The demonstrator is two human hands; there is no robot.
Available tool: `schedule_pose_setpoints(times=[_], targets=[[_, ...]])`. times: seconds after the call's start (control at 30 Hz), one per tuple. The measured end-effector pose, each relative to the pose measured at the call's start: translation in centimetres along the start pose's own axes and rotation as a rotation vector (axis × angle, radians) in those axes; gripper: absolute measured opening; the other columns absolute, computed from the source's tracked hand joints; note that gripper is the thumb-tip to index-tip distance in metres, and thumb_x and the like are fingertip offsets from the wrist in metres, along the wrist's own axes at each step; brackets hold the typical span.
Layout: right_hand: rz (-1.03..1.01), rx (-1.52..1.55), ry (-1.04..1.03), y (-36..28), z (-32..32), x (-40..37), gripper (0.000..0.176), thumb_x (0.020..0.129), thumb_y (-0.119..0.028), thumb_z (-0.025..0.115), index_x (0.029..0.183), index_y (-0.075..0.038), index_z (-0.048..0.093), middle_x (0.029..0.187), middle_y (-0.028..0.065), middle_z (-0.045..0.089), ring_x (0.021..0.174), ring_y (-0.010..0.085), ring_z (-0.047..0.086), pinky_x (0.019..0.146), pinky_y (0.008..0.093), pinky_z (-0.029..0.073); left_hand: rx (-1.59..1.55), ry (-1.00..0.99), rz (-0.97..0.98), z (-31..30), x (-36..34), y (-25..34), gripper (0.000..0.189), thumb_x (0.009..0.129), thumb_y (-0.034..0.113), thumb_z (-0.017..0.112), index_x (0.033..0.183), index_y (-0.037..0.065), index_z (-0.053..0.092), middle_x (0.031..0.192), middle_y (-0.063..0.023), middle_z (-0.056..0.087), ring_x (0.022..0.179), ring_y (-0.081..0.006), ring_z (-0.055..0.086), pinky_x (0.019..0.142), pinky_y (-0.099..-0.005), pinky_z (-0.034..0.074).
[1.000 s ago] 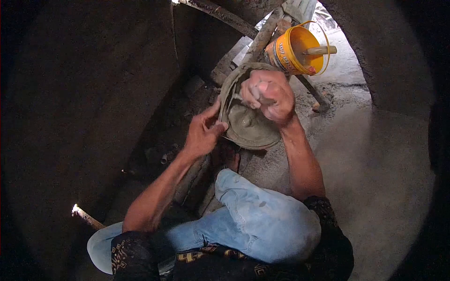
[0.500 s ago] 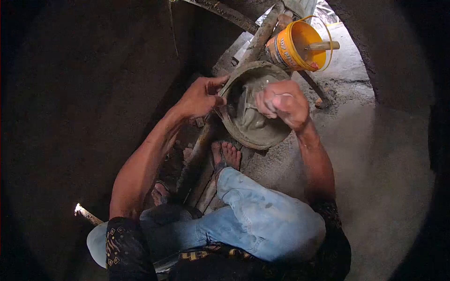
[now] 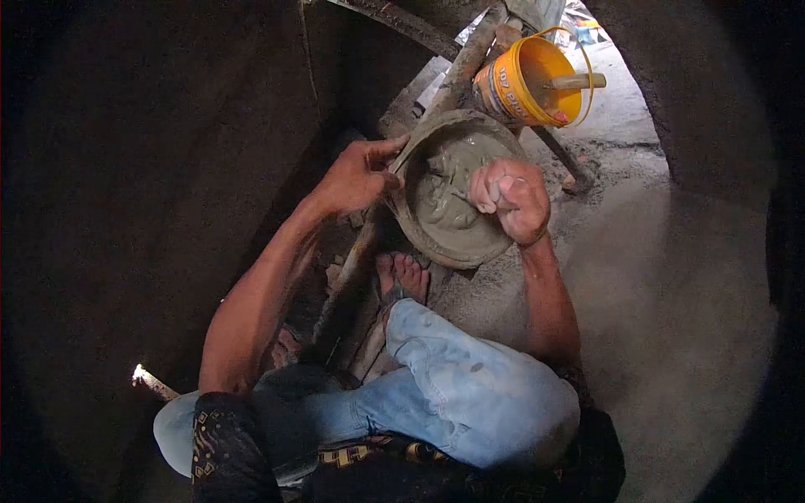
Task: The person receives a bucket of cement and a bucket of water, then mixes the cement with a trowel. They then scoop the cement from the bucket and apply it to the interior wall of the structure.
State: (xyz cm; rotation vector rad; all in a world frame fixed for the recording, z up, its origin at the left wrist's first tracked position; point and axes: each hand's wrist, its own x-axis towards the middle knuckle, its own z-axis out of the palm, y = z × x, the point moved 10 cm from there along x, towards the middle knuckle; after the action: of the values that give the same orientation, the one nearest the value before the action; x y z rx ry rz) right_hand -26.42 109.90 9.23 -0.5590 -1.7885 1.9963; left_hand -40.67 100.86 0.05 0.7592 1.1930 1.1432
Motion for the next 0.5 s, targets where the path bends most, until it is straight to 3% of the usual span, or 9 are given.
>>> schedule_pose_setpoints(times=[0.03,0.1,0.17,0.2,0.27,0.33,0.37,0.43,0.5], targets=[[-0.001,0.004,0.008,-0.7,0.2,-0.8,0.037,0.091,-0.03,0.053,0.066,-0.002,0.047,0.062,0.0084,0.05,0.054,0.0168,0.043,0.053,0.0326,0.035,-0.027,-0.006,0.036,0.2,0.1,0.3,0.065,0.08,-0.009,0.059,0.144,0.003,0.054,0.112,0.0014,0.067,0.095,-0.0068,0.057,0.088,-0.0266,0.049],[-0.189,0.088,-0.018,-5.1,0.4,-1.3,0.034,0.091,-0.026,0.051,0.067,-0.002,0.048,0.061,0.0078,0.049,0.054,0.0165,0.042,0.052,0.0326,0.035,-0.016,0.008,0.063,-0.3,0.6,0.9,0.063,0.08,-0.009,0.059,0.142,0.003,0.055,0.111,0.0008,0.068,0.095,-0.0072,0.058,0.088,-0.0269,0.049],[-0.185,0.107,-0.004,-7.5,0.4,-2.3,0.034,0.094,-0.03,0.048,0.071,-0.004,0.048,0.061,0.0064,0.048,0.055,0.0169,0.042,0.055,0.0349,0.036,-0.028,-0.018,0.044,0.4,0.1,0.6,0.062,0.079,-0.009,0.058,0.141,0.002,0.057,0.111,0.0002,0.069,0.096,-0.0076,0.058,0.088,-0.0272,0.049],[-0.217,0.109,-0.013,-8.5,0.1,-2.2,0.036,0.097,-0.034,0.046,0.076,-0.005,0.048,0.061,0.005,0.047,0.056,0.0172,0.042,0.057,0.0373,0.037,-0.008,-0.041,-0.001,0.3,0.4,0.7,0.066,0.079,-0.007,0.058,0.144,0.003,0.054,0.12,-0.004,0.067,0.103,-0.012,0.059,0.094,-0.0311,0.048],[-0.243,0.112,0.006,-4.6,-1.5,-3.2,0.036,0.097,-0.035,0.045,0.076,-0.006,0.047,0.061,0.005,0.047,0.056,0.0173,0.042,0.059,0.0375,0.038,0.004,-0.077,-0.057,0.6,0.4,0.5,0.07,0.078,-0.005,0.057,0.147,0.004,0.051,0.129,-0.0081,0.065,0.111,-0.0165,0.061,0.101,-0.0349,0.047],[-0.157,-0.138,0.228,3.3,-6.6,-3.9,0.034,0.095,-0.034,0.045,0.076,-0.006,0.046,0.061,0.0043,0.047,0.056,0.0175,0.042,0.061,0.0374,0.039,0.145,-0.097,-0.03,0.6,1.2,1.4,0.069,0.077,-0.004,0.058,0.146,0.005,0.053,0.128,-0.0088,0.066,0.11,-0.0177,0.061,0.101,-0.0364,0.048],[-0.165,-0.139,0.228,1.7,-5.3,-3.3,0.034,0.095,-0.034,0.045,0.076,-0.006,0.046,0.061,0.0043,0.047,0.056,0.0175,0.042,0.061,0.0374,0.039,0.15,-0.097,-0.024,0.5,1.6,1.6,0.069,0.077,-0.004,0.058,0.146,0.005,0.053,0.128,-0.0088,0.066,0.11,-0.0177,0.061,0.101,-0.0364,0.048],[-0.199,0.164,0.141,-2.1,-1.7,-2.5,0.027,0.093,-0.025,0.047,0.08,-0.002,0.051,0.063,0.0073,0.047,0.057,0.0192,0.043,0.057,0.0362,0.037,0.131,-0.109,-0.013,0.5,2.4,1.6,0.069,0.077,-0.003,0.058,0.145,0.007,0.054,0.125,-0.0097,0.068,0.109,-0.0177,0.062,0.101,-0.0375,0.047],[-0.219,0.167,0.105,-6.9,-0.9,-2.8,0.027,0.092,-0.024,0.047,0.079,-0.002,0.05,0.063,0.008,0.047,0.058,0.0195,0.043,0.057,0.0363,0.038,0.231,-0.093,-0.031,0.0,2.8,2.6,0.067,0.077,-0.002,0.058,0.143,0.007,0.056,0.121,-0.0099,0.069,0.105,-0.0172,0.063,0.098,-0.0369,0.049]])
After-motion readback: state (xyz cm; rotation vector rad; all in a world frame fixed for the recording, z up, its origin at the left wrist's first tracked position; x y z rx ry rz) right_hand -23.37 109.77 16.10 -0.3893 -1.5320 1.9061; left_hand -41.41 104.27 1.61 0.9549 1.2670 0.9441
